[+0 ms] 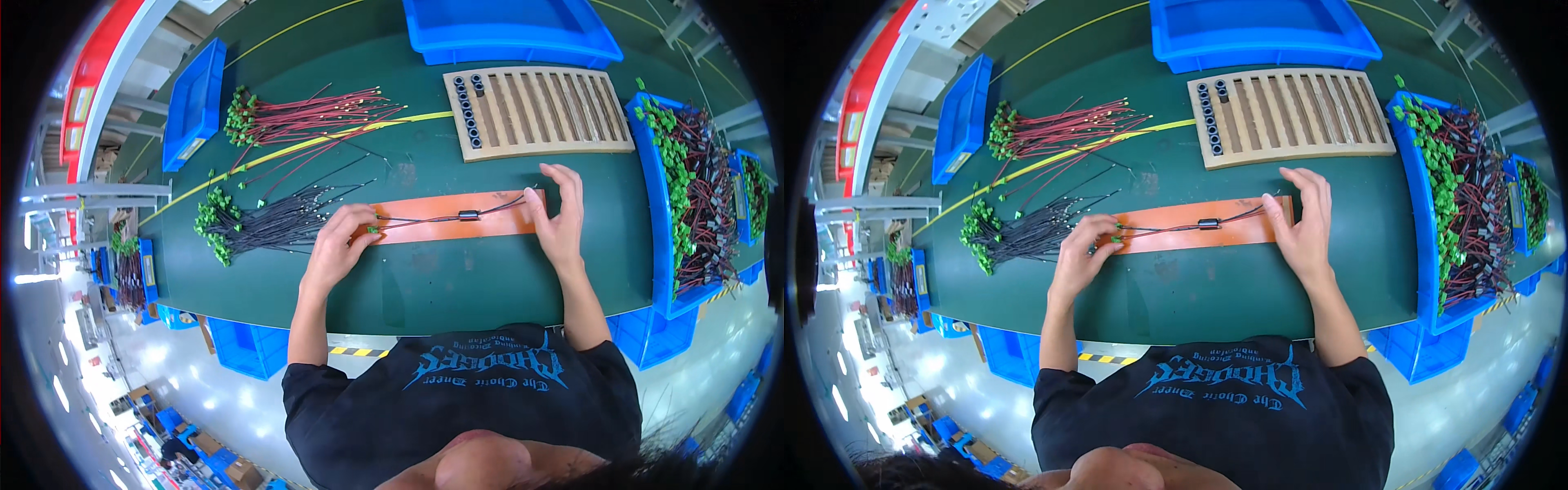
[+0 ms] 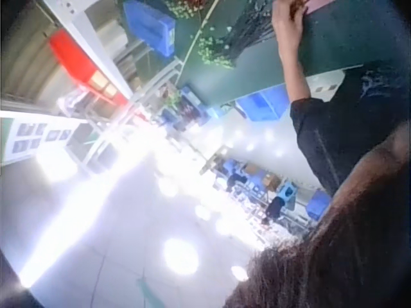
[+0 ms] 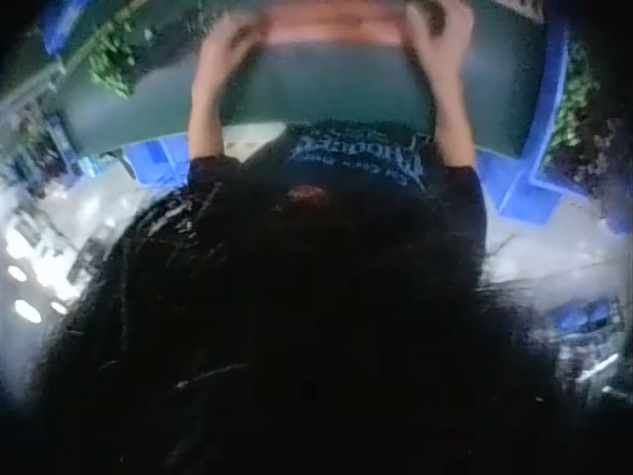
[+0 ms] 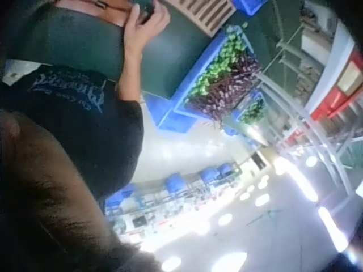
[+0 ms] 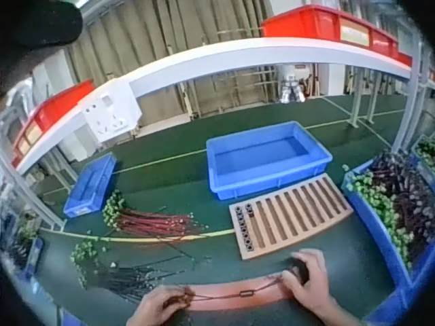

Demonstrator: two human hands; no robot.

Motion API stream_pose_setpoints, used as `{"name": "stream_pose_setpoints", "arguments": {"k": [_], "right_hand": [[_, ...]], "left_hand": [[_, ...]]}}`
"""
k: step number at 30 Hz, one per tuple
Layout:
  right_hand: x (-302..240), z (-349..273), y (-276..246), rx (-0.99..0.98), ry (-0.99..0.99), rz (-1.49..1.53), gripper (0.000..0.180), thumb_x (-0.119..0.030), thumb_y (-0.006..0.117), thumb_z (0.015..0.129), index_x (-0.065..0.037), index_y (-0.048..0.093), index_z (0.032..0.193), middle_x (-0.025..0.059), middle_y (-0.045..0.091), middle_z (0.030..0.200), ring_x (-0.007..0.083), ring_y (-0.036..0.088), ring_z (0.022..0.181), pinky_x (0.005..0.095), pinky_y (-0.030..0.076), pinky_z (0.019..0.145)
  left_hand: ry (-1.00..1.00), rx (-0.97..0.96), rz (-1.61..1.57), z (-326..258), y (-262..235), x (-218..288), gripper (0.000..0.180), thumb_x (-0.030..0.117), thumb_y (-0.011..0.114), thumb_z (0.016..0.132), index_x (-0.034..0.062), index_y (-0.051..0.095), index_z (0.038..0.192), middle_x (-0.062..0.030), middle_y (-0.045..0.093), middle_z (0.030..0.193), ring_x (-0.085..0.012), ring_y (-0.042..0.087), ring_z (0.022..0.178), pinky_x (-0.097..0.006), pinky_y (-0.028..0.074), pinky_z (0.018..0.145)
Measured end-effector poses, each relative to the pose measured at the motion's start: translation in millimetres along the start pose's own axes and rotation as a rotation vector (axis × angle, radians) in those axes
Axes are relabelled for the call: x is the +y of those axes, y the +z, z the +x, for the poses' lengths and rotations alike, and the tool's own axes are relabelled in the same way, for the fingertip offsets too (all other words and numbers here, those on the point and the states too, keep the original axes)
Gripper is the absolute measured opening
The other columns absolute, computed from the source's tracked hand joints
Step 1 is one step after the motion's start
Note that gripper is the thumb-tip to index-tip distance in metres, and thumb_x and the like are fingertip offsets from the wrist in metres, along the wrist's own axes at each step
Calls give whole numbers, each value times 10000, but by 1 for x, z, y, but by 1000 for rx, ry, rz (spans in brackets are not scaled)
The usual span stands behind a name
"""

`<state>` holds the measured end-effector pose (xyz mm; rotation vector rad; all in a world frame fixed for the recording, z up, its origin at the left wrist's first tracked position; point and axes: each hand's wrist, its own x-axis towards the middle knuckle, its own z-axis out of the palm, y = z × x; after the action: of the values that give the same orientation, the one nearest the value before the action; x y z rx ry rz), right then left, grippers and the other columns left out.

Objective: The person transfers bundles of wires with green connectors from a blue bin to a workbench. They then pick up a single black wire and a small cylindrical component, inserting the wire into the component and manipulating it with both hands on a wooden jig.

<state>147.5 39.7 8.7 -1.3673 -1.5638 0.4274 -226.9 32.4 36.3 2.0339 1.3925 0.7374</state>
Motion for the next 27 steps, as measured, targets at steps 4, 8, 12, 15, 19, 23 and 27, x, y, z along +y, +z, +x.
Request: {"name": "stream_pose_setpoints", "arguments": {"k": [4, 8, 12, 15, 19, 23, 27], "right_hand": [[-47, 11, 11, -298, -403, -290, 372, -289, 808, 854, -82, 691, 1140, 85, 622, 1169, 296, 569, 1214, 564, 361, 1144], [-61, 10, 56, -520, -525, -417, 413, -325, 823, 830, -66, 694, 1125, 73, 624, 1121, 279, 586, 1170, 584, 334, 1176], [-75, 9, 89, -609, -572, -382, 336, -301, 792, 862, -58, 699, 1074, 55, 636, 1093, 243, 602, 1113, 519, 387, 1131], [-74, 7, 121, -559, -615, -272, 257, -305, 764, 885, -78, 702, 989, 60, 626, 1005, 243, 633, 1046, 445, 449, 1046], [-64, 4, 137, -520, -464, -123, 181, -251, 682, 970, -74, 717, 979, 77, 661, 856, 264, 675, 863, 414, 511, 870], [-66, 10, 136, -509, -343, 87, 216, -271, 646, 1012, -70, 725, 1014, 101, 706, 868, 310, 690, 860, 423, 517, 826], [-72, 17, 130, -569, -124, 180, 229, -274, 634, 1030, -62, 718, 1049, 119, 730, 920, 344, 696, 897, 446, 524, 806]], "left_hand": [[56, 83, 56, -8, 6, -7, 237, 24, 824, 801, 10, 705, 1006, -135, 684, 1239, -308, 677, 1075, -395, 555, 892], [211, 92, 222, -9, 5, -19, 187, 4, 751, 848, 10, 687, 1023, -118, 704, 1197, -316, 664, 1100, -431, 502, 952], [131, 185, 40, -11, 6, -17, 181, 3, 726, 887, 14, 661, 1055, -116, 720, 1169, -327, 663, 1096, -436, 512, 935], [50, 214, -55, -7, 12, -15, 180, -6, 711, 912, 15, 645, 1078, -127, 727, 1164, -318, 672, 1094, -418, 529, 930], [62, 135, 22, 3, 7, -14, 233, -18, 720, 913, 18, 643, 1129, -138, 739, 1149, -279, 712, 1057, -363, 559, 912], [-2, 189, -69, 0, 8, -25, 325, -4, 758, 888, 17, 631, 1186, -113, 775, 1051, -258, 752, 985, -346, 558, 921], [-6, 257, -107, -7, 0, -21, 412, 8, 795, 858, 26, 610, 1225, -91, 796, 971, -233, 764, 985, -340, 569, 904]]}}
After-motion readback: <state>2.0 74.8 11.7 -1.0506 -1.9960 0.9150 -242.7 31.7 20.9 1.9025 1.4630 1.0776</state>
